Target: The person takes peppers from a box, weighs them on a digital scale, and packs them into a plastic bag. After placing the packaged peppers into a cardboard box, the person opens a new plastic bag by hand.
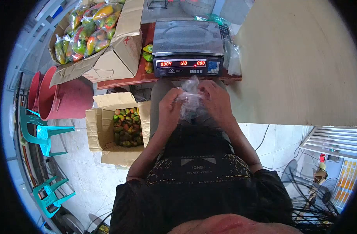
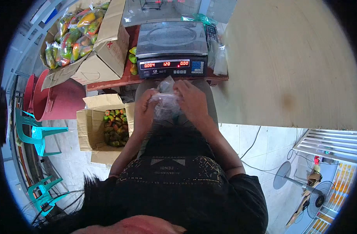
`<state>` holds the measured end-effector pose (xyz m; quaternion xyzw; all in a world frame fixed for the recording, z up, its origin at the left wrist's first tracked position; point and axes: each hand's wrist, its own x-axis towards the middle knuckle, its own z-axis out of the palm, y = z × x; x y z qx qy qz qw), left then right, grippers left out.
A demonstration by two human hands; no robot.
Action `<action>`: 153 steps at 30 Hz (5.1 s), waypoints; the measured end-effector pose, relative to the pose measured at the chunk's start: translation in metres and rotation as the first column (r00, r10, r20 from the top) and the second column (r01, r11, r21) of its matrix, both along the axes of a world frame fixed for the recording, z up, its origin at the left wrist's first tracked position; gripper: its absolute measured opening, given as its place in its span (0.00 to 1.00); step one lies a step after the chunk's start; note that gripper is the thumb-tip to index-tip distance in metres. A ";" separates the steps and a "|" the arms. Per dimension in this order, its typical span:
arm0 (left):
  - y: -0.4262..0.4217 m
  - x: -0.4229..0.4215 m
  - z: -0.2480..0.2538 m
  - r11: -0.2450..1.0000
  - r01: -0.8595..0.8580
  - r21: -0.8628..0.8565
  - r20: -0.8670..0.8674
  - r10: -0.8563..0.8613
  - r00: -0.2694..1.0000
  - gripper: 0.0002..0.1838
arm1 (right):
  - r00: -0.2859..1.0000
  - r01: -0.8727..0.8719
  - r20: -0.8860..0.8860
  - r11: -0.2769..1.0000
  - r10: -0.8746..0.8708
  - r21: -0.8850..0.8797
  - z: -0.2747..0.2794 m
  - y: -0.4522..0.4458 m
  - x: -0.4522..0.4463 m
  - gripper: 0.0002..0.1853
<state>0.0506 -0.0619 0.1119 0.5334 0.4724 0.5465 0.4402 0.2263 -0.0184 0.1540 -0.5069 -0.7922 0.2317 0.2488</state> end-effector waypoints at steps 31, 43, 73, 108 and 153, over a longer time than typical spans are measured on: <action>-0.013 0.003 -0.030 0.924 -0.352 0.148 0.227 0.314 0.922 0.13 | 0.830 0.140 -0.536 0.988 -0.152 -0.064 -0.012 -0.001 -0.013 0.20; 0.006 -0.011 0.001 0.981 -0.079 -0.180 0.141 0.105 0.984 0.15 | 0.890 0.118 -0.451 0.989 -0.068 0.084 -0.008 -0.006 -0.016 0.21; 0.025 0.027 0.027 0.964 -0.158 0.213 -0.420 0.236 0.876 0.17 | 0.956 0.150 -0.253 0.989 -0.149 -0.014 -0.043 0.003 0.013 0.14; 0.011 0.020 0.009 0.881 -0.346 0.323 -0.180 0.416 0.892 0.15 | 0.930 0.283 -0.288 0.945 -0.229 0.163 -0.033 0.027 -0.018 0.14; -0.172 -0.209 -0.425 0.352 -0.704 -0.616 -0.769 -0.078 0.634 0.42 | 0.982 0.184 -0.002 0.963 -0.187 0.197 -0.163 0.052 0.044 0.07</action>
